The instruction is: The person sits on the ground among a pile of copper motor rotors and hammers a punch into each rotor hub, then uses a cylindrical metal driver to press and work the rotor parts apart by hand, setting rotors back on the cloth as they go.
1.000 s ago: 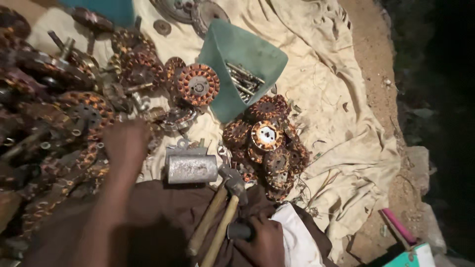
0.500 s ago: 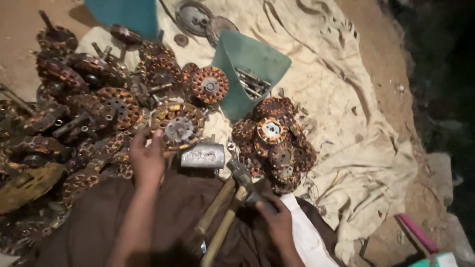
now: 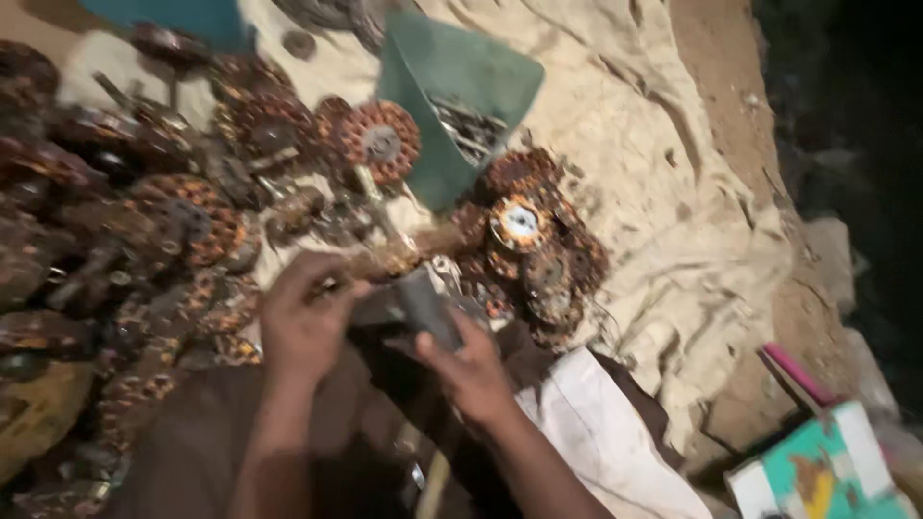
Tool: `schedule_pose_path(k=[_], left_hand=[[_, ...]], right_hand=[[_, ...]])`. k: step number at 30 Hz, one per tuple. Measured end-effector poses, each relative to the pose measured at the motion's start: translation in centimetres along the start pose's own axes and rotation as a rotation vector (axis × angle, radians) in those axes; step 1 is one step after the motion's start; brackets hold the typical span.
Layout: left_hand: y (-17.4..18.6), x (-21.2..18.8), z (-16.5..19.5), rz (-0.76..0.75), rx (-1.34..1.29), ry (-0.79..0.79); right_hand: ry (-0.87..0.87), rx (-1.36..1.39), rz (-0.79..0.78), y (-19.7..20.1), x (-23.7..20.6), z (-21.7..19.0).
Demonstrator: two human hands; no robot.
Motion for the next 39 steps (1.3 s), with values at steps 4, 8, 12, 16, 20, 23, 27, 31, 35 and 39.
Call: schedule_pose_path(k=[4, 8, 12, 16, 20, 23, 27, 31, 35, 39], left_hand=[[0.0, 0.4, 3.4, -0.231, 0.143, -0.192], [-0.5, 0.7, 3.9, -0.362, 0.117, -0.351], [-2.0, 0.4, 3.5, -0.526, 0.355, -0.341], [-1.8, 0.1, 3.0, -0.549, 0.474, -0.255], [-0.5, 0.3, 1.9, -0.463, 0.391, -0.251], [-0.4, 0.5, 0.2, -0.405, 0.302, -0.102], [-1.9, 0.5, -0.1, -0.354, 0.411, -0.119], [-3.2, 1.0, -1.7, -0.429, 0.363, 0.076], [-4.0, 2.5, -3.3, -0.329, 0.139, 0.176], [-4.8, 3.6, -4.5, -0.26, 0.085, 0.295]], right_hand=[[0.088, 0.098, -0.103, 0.6, 1.6, 1.0], [0.129, -0.264, -0.157, 3.4, 3.5, 3.5], [0.45, -0.407, -0.161, 5.0, 6.8, 6.2], [0.402, -0.652, -0.002, 6.4, 10.4, 9.0], [0.512, -0.985, -0.02, 5.8, 12.3, 10.0], [0.416, -1.091, -0.031, 6.0, 13.6, 11.0], [0.323, -1.147, -0.021, 6.8, 13.9, 11.9], [0.26, -1.177, -0.039, 7.8, 13.1, 12.0], [0.218, -1.186, -0.047, 8.3, 12.2, 11.7], [0.15, -1.167, -0.077, 8.3, 10.7, 10.6]])
Point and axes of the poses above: each hand's wrist, its own x-axis towards the middle knuckle, its own y-axis out of the back of the hand, z = x × y, the point moved 5 cm from there along x, towards the middle knuckle, and after that the axes turned 15 degrees about -z, right-handed, at the moved point
